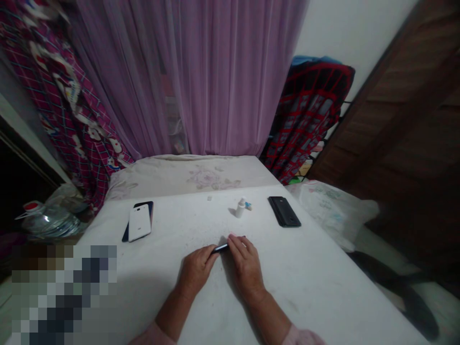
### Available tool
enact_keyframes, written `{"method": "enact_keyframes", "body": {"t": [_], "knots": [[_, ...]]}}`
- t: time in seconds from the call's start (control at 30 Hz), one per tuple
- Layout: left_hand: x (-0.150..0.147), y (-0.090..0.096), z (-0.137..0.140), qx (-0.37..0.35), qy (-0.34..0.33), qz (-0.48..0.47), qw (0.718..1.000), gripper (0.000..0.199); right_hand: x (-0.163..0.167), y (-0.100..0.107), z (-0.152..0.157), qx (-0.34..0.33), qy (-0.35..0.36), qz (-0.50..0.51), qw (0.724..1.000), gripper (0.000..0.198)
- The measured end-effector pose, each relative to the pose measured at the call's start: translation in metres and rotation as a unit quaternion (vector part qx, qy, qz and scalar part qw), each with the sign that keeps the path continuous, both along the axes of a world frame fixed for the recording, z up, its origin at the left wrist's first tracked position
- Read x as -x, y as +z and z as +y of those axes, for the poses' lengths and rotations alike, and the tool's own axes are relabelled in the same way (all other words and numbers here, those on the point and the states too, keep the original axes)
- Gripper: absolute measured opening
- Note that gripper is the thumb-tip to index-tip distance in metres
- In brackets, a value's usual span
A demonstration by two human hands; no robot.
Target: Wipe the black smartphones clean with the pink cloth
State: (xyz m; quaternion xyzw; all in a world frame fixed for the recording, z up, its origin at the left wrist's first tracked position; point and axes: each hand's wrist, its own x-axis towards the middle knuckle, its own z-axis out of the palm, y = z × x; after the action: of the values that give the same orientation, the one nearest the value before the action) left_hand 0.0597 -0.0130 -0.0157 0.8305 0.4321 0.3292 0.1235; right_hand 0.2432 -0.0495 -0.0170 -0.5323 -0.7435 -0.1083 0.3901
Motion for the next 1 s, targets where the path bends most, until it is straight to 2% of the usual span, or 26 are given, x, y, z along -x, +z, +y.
{"method": "enact_keyframes", "body": {"t": [0.17,0.33,0.47,0.7,0.87,1.0], "knots": [[0.003,-0.004,0.003,-0.01,-0.005,-0.001,1.0,0.028,0.029,0.002,-0.001,-0.014,0.017,-0.024,0.999,0.05],[0.005,-0.005,0.006,0.022,0.014,0.013,1.0,0.032,0.043,0.002,-0.002,-0.014,0.045,-0.031,0.998,0.049],[0.003,-0.002,0.006,0.014,0.009,-0.008,1.0,0.027,0.027,0.0,0.002,-0.008,0.043,-0.037,0.998,0.048],[0.001,0.003,0.003,0.013,-0.005,-0.022,1.0,0.025,-0.017,-0.004,0.009,-0.01,-0.025,-0.017,0.999,0.058],[0.001,0.001,0.004,0.011,-0.007,-0.023,1.0,0.023,-0.024,-0.005,0.011,-0.034,-0.002,0.024,0.999,0.066],[0.001,0.004,0.004,0.017,-0.008,-0.02,1.0,0.022,-0.026,-0.008,0.014,-0.024,0.006,0.082,0.996,0.075]]}}
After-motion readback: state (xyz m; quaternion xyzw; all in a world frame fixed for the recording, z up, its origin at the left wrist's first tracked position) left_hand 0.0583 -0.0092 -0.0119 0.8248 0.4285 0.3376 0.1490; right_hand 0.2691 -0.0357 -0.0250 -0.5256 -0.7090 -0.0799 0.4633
